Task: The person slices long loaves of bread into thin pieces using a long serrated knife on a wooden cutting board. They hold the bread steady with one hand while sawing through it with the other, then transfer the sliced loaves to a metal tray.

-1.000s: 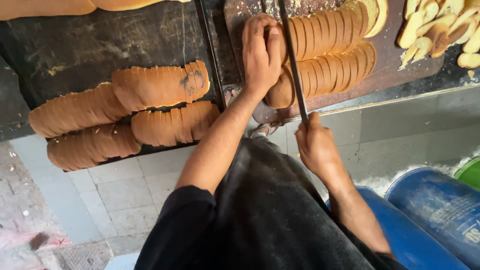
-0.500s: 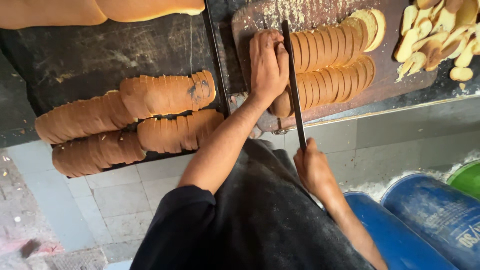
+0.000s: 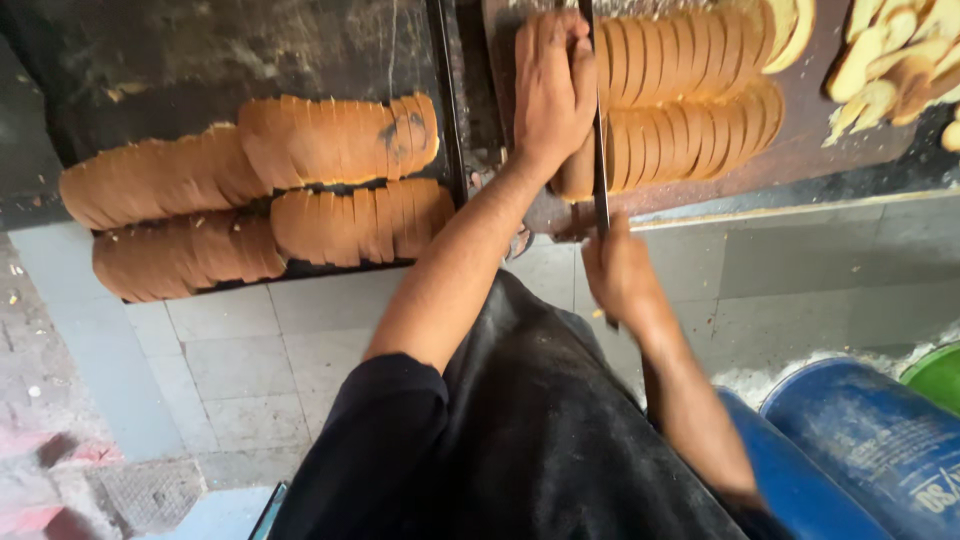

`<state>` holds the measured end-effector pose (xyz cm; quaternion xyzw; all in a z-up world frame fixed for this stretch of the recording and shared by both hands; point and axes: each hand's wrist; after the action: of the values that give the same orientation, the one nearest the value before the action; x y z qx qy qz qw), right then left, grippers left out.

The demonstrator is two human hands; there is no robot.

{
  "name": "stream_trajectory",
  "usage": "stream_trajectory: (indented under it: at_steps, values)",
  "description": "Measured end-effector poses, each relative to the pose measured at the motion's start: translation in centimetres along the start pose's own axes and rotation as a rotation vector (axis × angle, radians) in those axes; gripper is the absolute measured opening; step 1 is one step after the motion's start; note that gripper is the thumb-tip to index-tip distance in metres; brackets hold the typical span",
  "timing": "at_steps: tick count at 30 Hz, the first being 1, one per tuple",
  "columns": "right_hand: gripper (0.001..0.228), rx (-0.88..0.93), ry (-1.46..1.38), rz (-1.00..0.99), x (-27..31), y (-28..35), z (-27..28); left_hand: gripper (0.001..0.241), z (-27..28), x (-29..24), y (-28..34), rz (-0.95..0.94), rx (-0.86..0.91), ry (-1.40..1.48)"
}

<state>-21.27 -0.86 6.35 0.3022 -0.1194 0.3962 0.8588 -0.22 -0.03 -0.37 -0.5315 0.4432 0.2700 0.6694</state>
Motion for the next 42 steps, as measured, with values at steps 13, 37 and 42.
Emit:
stream_trajectory:
  at_steps: [13,37,42]
  values:
    - [0.026,-0.027,0.013,0.023,0.8,-1.2,0.2,0.018,0.3,-0.4,-0.2,0.015,0.011,0.039]
    - [0.022,0.035,0.018,-0.138,-1.5,3.9,-3.5,0.018,0.7,-0.8,-0.8,0.025,0.010,0.022]
    - [0.022,-0.021,0.056,-0.101,2.2,1.9,2.5,0.021,0.7,-0.3,-0.7,0.013,-0.043,0.082]
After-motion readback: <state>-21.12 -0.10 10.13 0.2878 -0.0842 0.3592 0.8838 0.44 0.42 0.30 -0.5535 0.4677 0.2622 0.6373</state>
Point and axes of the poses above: each hand's wrist, its own y-axis away from the middle knuckle, its own z-axis out of the back of the hand, x = y × z, and after that the axes turned 9 degrees about y, right-handed
